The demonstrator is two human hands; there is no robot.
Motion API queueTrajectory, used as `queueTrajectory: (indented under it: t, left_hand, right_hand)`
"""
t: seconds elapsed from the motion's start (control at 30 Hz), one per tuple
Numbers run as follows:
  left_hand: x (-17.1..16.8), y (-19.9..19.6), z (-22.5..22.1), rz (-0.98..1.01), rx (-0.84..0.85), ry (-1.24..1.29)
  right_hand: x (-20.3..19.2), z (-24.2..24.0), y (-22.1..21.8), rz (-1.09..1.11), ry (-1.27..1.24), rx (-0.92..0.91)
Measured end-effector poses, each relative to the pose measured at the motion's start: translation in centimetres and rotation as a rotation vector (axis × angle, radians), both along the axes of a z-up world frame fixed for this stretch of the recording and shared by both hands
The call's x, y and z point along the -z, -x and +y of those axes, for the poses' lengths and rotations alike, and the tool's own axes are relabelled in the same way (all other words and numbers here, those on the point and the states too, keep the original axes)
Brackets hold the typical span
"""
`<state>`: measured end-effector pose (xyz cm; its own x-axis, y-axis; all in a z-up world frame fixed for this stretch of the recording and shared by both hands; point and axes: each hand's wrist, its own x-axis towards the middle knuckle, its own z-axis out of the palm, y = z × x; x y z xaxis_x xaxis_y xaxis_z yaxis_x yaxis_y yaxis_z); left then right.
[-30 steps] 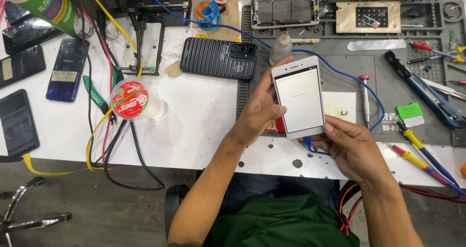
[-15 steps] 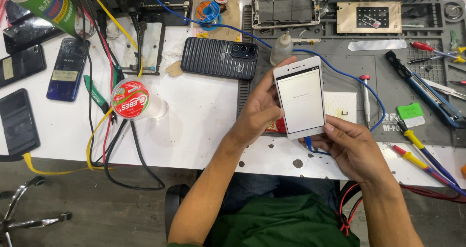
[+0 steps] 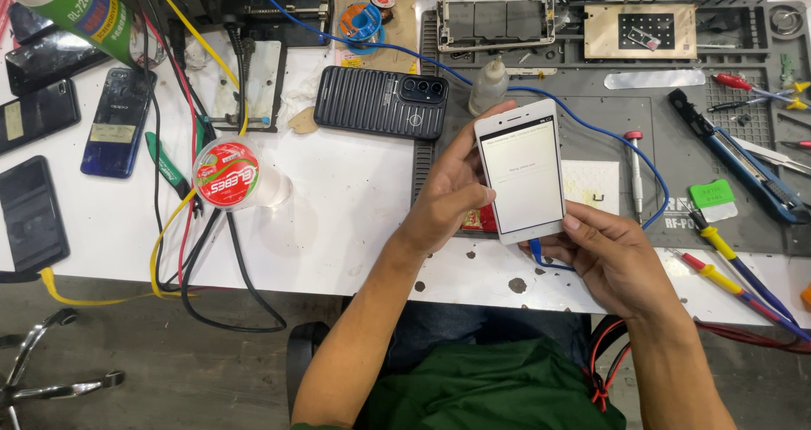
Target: Checking the power and charging status of a mobile phone and then reassembling it by screwing in internal components.
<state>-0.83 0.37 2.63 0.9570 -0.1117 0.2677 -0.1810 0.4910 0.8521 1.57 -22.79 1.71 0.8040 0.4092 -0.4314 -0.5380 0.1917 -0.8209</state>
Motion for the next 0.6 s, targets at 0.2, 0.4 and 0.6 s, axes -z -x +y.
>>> queueTrajectory:
  t: [0.2, 0.4, 0.6]
  left_hand:
    - [0.06, -0.06, 0.01, -0.001, 0.010, 0.022]
    - [0.11, -0.09, -0.01, 0.009, 0.008, 0.028]
    - [0.06, -0.02, 0.28, -0.001, 0.002, -0.008]
  right_hand:
    - [-0.03, 0.03, 0.02, 0.005, 0.010, 0.005]
    - [0.23, -0.08, -0.02, -0.002, -0.010, 0.002]
    - [0.28, -0.10, -0.01, 0.005, -0.005, -0.002]
